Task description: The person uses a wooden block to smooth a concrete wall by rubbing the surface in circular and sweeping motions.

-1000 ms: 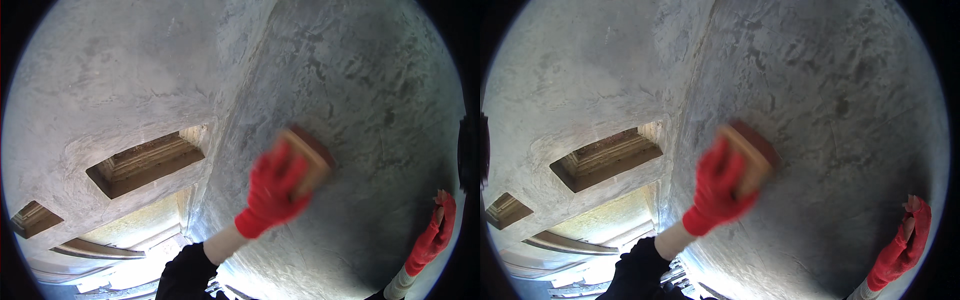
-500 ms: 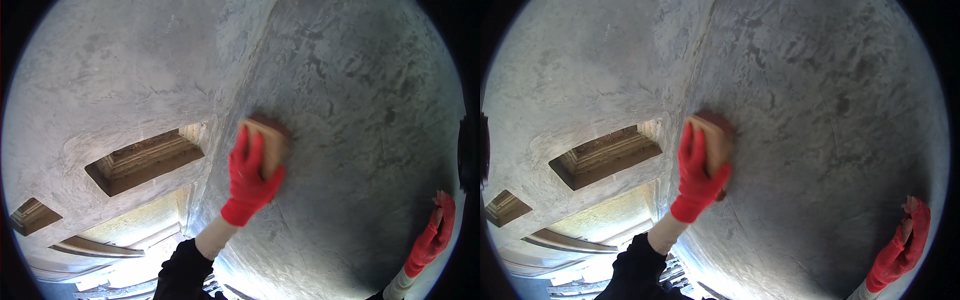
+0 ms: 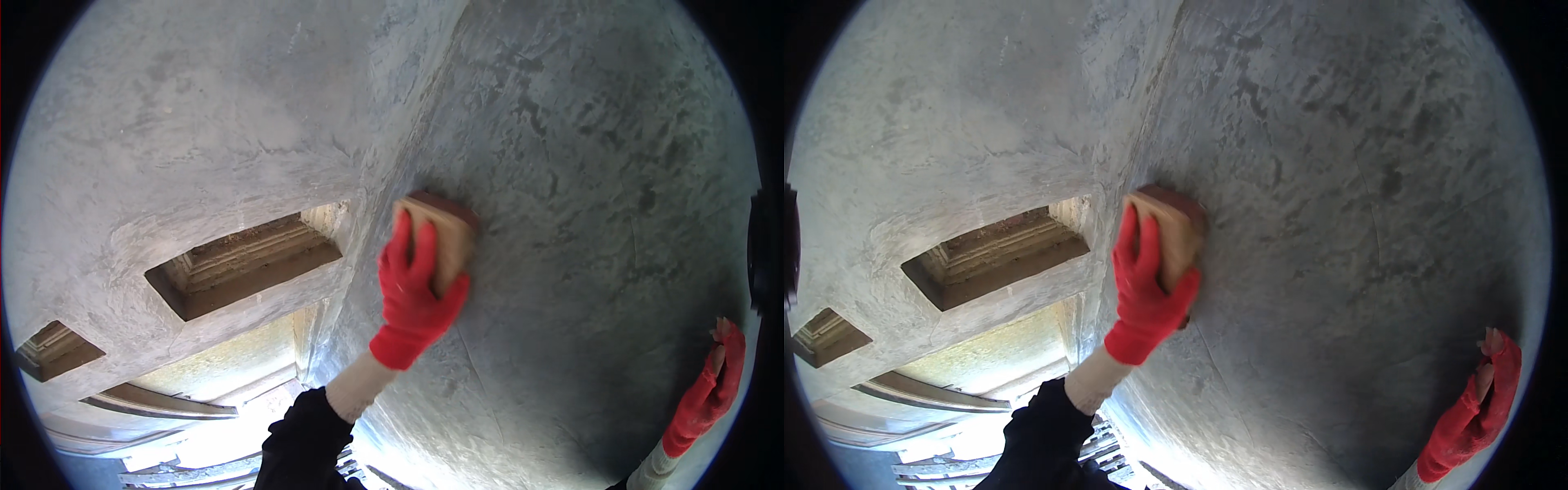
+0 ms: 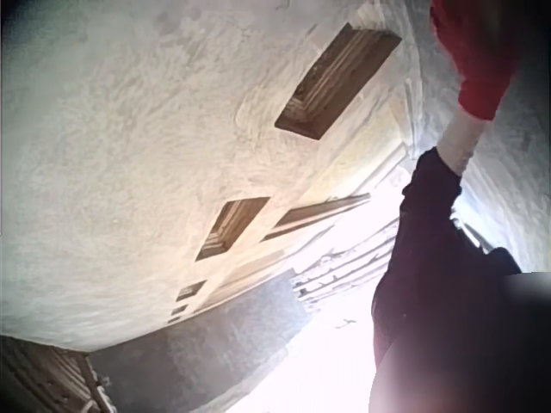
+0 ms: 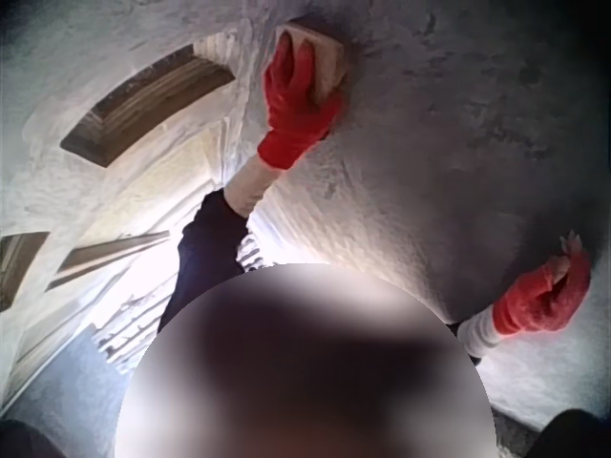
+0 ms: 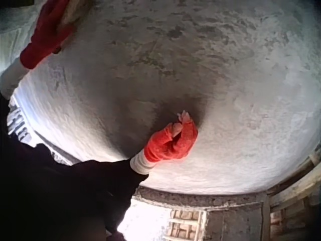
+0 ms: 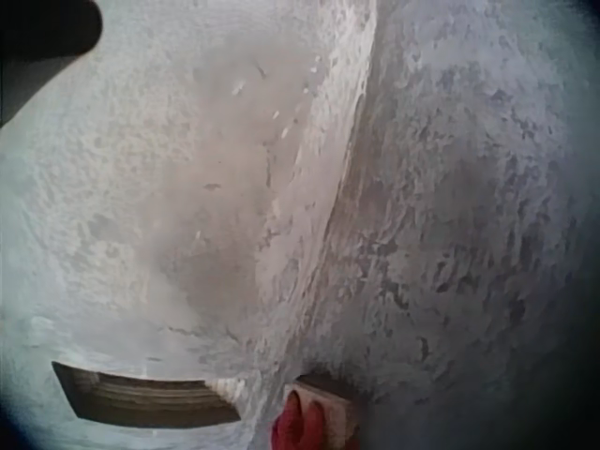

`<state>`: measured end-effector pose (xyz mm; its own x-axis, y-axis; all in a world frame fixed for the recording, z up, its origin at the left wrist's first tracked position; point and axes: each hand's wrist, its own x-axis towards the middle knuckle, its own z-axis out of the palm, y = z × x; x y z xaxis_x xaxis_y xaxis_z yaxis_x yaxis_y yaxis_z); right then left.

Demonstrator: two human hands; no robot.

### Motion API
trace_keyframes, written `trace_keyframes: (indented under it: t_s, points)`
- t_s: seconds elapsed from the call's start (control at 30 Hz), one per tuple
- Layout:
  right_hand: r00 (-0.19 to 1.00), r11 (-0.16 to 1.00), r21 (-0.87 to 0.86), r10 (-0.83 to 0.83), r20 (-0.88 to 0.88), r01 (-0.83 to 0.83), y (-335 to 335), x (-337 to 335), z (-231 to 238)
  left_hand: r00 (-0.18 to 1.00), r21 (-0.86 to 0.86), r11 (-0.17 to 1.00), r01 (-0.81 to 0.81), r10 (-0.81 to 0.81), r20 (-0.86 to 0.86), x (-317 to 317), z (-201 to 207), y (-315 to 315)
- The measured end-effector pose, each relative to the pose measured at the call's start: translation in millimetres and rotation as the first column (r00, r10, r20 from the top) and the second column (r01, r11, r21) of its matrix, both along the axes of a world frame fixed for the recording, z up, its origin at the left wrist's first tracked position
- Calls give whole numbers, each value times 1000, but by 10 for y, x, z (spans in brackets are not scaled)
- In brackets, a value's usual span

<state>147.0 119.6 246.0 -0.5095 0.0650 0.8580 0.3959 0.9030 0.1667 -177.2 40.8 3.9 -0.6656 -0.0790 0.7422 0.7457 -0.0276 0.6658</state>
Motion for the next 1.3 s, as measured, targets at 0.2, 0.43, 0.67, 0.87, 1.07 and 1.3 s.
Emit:
trace_keyframes:
  t_s: [0.2, 0.43, 0.67, 0.87, 1.07, 1.3]
  points:
    - [999, 997, 63, -39, 21, 37, 33, 57, 29, 761, -228, 959, 166, -272, -589, 684, -236, -151]
    - [999, 999, 31, -31, 9, 31, -14, 10, -5, 985, -74, 997, -6, -7, -172, -318, -457, -136]
    - [998, 997, 39, -60, 10, 60, -82, -41, 16, 669, -204, 964, 169, -264, -695, 358, -945, -148]
    - [999, 999, 39, -25, -23, 26, -35, -97, -26, 995, 43, 999, 12, -7, -103, -248, -908, 8]
    - [999, 994, 105, -40, 13, 39, -157, -81, 61, 829, -254, 934, 249, -342, -442, 948, -1112, -44]
    - [1000, 999, 50, 10, -18, -9, -63, -100, -45, 954, -102, 993, 54, -81, -290, 404, -1107, -40]
